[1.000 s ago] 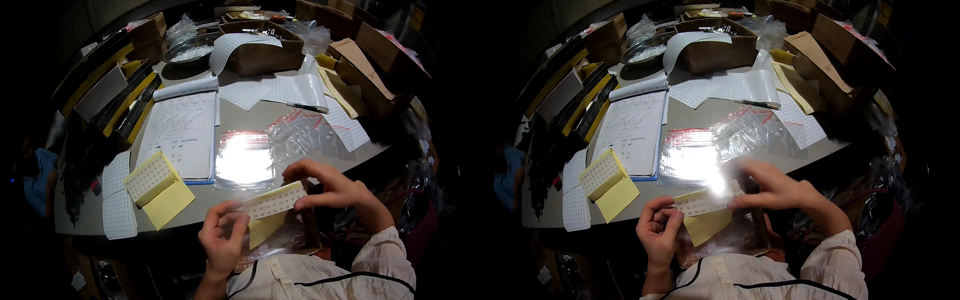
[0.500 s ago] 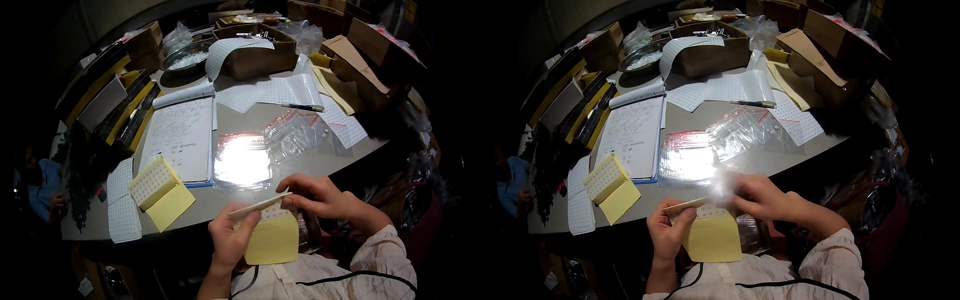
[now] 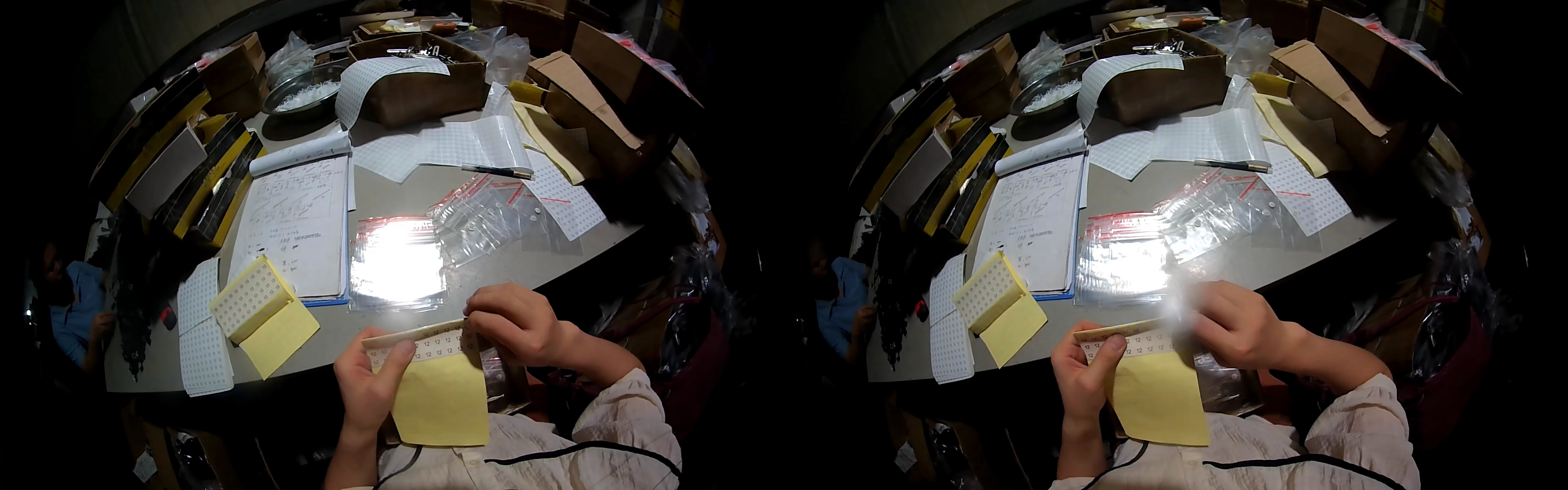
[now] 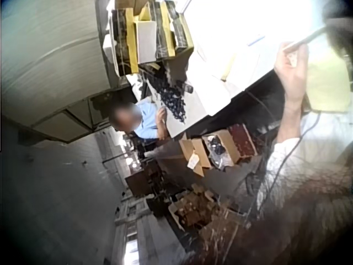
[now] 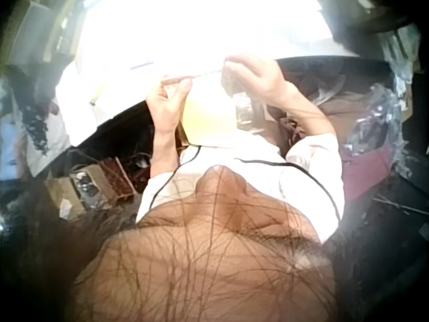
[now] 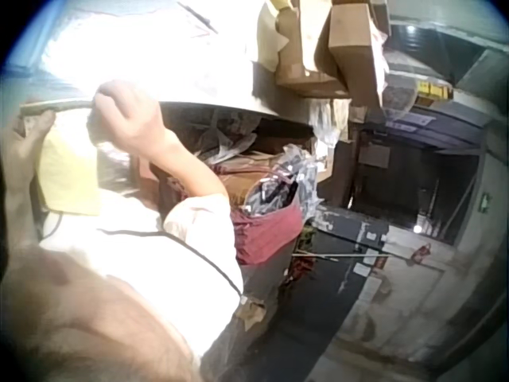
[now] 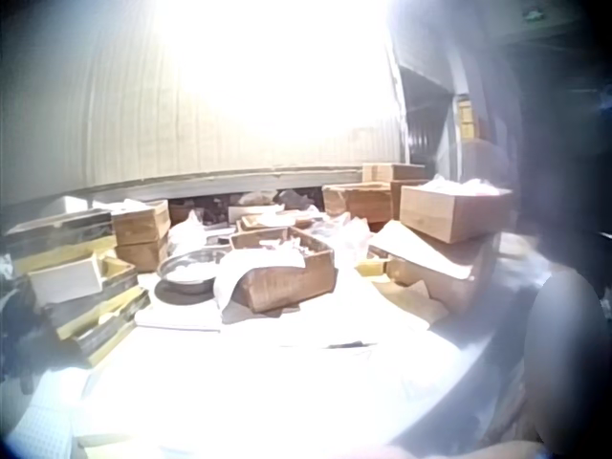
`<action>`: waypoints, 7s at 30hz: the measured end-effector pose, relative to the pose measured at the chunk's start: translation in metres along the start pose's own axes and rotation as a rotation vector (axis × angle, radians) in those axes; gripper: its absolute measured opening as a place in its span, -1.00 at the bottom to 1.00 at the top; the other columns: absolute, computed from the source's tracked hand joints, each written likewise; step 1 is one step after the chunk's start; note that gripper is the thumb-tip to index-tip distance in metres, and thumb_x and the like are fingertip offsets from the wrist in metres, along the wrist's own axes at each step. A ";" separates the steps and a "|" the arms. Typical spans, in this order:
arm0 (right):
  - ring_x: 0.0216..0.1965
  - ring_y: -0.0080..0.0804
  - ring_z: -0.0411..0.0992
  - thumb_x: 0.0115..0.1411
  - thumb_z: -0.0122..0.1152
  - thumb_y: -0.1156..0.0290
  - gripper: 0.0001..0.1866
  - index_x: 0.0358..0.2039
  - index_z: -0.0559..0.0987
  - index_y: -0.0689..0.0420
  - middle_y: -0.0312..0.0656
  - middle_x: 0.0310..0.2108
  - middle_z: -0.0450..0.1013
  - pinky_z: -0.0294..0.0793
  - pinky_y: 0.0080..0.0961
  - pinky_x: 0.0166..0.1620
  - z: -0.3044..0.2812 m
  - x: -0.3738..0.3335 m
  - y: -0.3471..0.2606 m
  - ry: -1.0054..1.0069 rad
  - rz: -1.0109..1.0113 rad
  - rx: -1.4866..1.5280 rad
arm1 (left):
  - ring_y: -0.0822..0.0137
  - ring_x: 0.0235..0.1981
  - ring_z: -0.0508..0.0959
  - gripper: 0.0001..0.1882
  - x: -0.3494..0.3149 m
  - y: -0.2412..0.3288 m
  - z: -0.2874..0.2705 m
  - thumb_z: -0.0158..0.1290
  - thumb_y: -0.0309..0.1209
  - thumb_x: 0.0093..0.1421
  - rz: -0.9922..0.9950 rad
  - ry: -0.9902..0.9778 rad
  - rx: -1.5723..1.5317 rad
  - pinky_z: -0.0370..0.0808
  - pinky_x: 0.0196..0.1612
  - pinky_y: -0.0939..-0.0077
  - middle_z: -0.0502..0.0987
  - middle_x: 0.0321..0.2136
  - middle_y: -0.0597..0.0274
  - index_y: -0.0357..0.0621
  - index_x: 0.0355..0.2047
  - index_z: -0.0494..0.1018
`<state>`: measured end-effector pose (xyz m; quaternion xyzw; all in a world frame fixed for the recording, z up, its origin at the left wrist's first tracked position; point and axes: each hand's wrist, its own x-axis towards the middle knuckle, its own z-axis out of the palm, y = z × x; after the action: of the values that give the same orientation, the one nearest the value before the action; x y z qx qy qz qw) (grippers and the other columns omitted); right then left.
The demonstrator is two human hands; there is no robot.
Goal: The person sits at a cluttered table and repeatedly picks up small yellow notepads, opens them, and places them into clear plastic bags. The person handles the items one by one, occasionally adjusting the stack of notepads or the pile of bags on the table.
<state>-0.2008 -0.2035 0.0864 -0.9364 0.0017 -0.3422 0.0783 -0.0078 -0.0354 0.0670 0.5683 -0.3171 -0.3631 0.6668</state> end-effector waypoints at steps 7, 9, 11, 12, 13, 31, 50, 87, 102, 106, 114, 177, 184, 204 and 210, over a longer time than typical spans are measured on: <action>0.04 -0.04 0.53 0.27 0.12 0.71 -0.79 -0.10 0.43 0.24 0.00 -0.02 0.51 0.52 -0.25 0.08 -0.004 0.010 0.059 0.011 0.366 0.170 | 0.57 -0.38 0.53 -0.90 0.003 -0.002 0.005 0.23 -0.52 0.26 -0.022 0.023 -0.123 0.46 -0.30 0.66 0.61 -0.41 0.29 -0.30 -0.28 0.54; -0.03 -0.04 0.54 0.32 0.12 0.65 -0.82 -0.08 0.44 0.23 -0.01 -0.08 0.52 0.53 -0.24 0.00 0.003 0.008 0.086 -0.104 0.412 0.109 | 0.57 -0.39 0.53 -0.90 0.003 0.000 0.002 0.22 -0.53 0.27 -0.029 0.009 -0.111 0.46 -0.31 0.66 0.61 -0.41 0.29 -0.29 -0.29 0.53; -0.07 -0.02 0.54 0.34 0.14 0.62 -0.84 -0.08 0.44 0.22 0.01 -0.13 0.53 0.53 -0.23 -0.03 0.003 0.008 0.100 -0.173 0.463 -0.092 | 0.57 -0.39 0.54 -0.90 0.003 0.002 0.001 0.22 -0.52 0.27 -0.037 0.004 -0.113 0.46 -0.31 0.66 0.61 -0.41 0.28 -0.29 -0.28 0.53; -0.09 -0.02 0.54 0.35 0.14 0.60 -0.84 -0.08 0.44 0.22 0.02 -0.16 0.53 0.53 -0.22 -0.05 0.001 0.010 0.106 -0.206 0.486 -0.192 | 0.57 -0.38 0.54 -0.90 0.002 0.004 0.001 0.22 -0.52 0.28 -0.041 0.000 -0.120 0.47 -0.30 0.65 0.61 -0.40 0.28 -0.29 -0.27 0.52; -0.11 -0.02 0.54 0.36 0.14 0.58 -0.85 -0.09 0.44 0.22 0.02 -0.19 0.53 0.53 -0.23 -0.07 -0.001 0.014 0.111 -0.197 0.519 -0.185 | 0.57 -0.38 0.54 -0.89 0.001 0.004 0.001 0.22 -0.51 0.29 -0.049 0.000 -0.126 0.47 -0.30 0.65 0.60 -0.40 0.27 -0.29 -0.27 0.52; 0.14 -0.25 0.40 0.17 0.35 0.35 -0.53 0.07 0.47 0.19 -0.13 0.06 0.42 0.33 -0.30 0.24 0.015 0.050 0.101 -0.017 0.426 0.565 | 0.52 -0.22 0.56 -0.81 -0.010 -0.010 -0.019 0.11 -0.49 0.40 0.043 0.046 -0.108 0.48 -0.11 0.65 0.60 -0.21 0.17 -0.32 -0.06 0.43; -0.35 -0.32 0.59 0.16 0.16 0.64 -0.70 -0.09 0.69 0.28 -0.03 -0.31 0.65 0.54 -0.49 -0.18 -0.005 0.010 0.003 -0.201 0.494 1.031 | 0.37 -0.27 0.67 -0.78 -0.007 0.020 -0.020 0.14 -0.70 0.21 0.209 -0.210 0.171 0.57 -0.14 0.55 0.72 -0.29 0.08 -0.46 -0.13 0.65; -0.27 -0.15 0.51 0.17 0.40 0.54 -0.78 -0.19 0.55 0.21 -0.11 -0.29 0.48 0.52 -0.33 -0.20 0.006 0.028 -0.003 -0.125 0.199 0.359 | 0.55 -0.40 0.58 -0.89 0.002 0.010 -0.002 0.33 -0.64 0.15 0.476 -0.028 0.516 0.48 -0.31 0.68 0.67 -0.41 0.22 -0.36 -0.30 0.64; -0.28 -0.13 0.55 0.24 0.29 0.52 -0.84 -0.17 0.57 0.25 -0.06 -0.29 0.53 0.53 -0.36 -0.20 0.013 0.051 0.044 -0.218 0.246 0.378 | 0.49 -0.41 0.63 -0.89 0.036 -0.009 -0.006 0.28 -0.52 0.24 0.168 0.018 0.274 0.53 -0.31 0.56 0.69 -0.45 0.14 -0.33 -0.27 0.63; -0.27 -0.08 0.55 0.24 0.34 0.44 -0.78 -0.16 0.56 0.25 -0.02 -0.29 0.55 0.52 -0.28 -0.17 0.030 0.098 0.074 -0.566 0.526 0.334 | 0.46 -0.41 0.64 -0.88 0.037 -0.008 -0.008 0.29 -0.52 0.23 0.158 0.003 0.334 0.53 -0.32 0.54 0.69 -0.44 0.13 -0.31 -0.26 0.63; -0.29 -0.11 0.56 0.17 0.49 0.21 -0.60 -0.22 0.54 0.25 -0.02 -0.36 0.56 0.49 -0.28 -0.21 0.008 0.062 0.111 -0.535 0.666 0.161 | 0.47 -0.36 0.66 -0.85 0.034 -0.008 -0.010 0.29 -0.53 0.23 0.169 0.031 0.292 0.55 -0.30 0.55 0.70 -0.41 0.12 -0.32 -0.22 0.61; -0.27 0.00 0.54 0.17 0.27 0.44 -0.78 -0.19 0.56 0.25 0.02 -0.32 0.55 0.52 -0.22 -0.15 -0.028 0.039 0.110 -0.383 0.532 0.189 | 0.69 -0.47 0.43 -0.89 0.034 -0.006 -0.012 0.16 -0.53 0.36 0.095 -0.007 0.254 0.34 -0.39 0.76 0.54 -0.53 0.43 -0.37 -0.28 0.54; -0.30 0.01 0.54 0.17 0.34 0.32 -0.73 -0.29 0.54 0.26 0.04 -0.39 0.53 0.50 -0.16 -0.20 -0.016 0.058 0.119 -0.691 0.568 -0.219 | 0.67 -0.43 0.46 -0.88 0.034 -0.008 -0.014 0.17 -0.53 0.35 0.095 -0.031 0.160 0.36 -0.35 0.76 0.58 -0.46 0.38 -0.39 -0.21 0.57; -0.23 -0.04 0.54 0.09 0.54 0.09 -0.47 -0.20 0.51 0.25 0.02 -0.30 0.55 0.48 -0.23 -0.18 -0.003 0.086 0.132 -0.730 0.694 -0.135 | 0.71 -0.51 0.35 -0.91 0.034 -0.002 -0.012 0.16 -0.54 0.34 0.093 0.004 0.179 0.25 -0.45 0.75 0.51 -0.56 0.48 -0.36 -0.28 0.56; -0.29 -0.25 0.42 0.05 0.59 0.08 -0.43 -0.19 0.49 0.24 -0.08 -0.32 0.48 0.43 -0.31 -0.17 -0.018 0.063 0.128 -0.565 0.800 0.011 | 0.70 -0.51 0.38 -0.91 0.033 -0.001 -0.011 0.18 -0.52 0.32 0.149 0.031 0.208 0.31 -0.45 0.73 0.54 -0.57 0.42 -0.33 -0.29 0.56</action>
<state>-0.1580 -0.3361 0.1211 -0.9181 0.3381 -0.0176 0.2061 0.0188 -0.0574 0.0642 0.6149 -0.3840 -0.2689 0.6342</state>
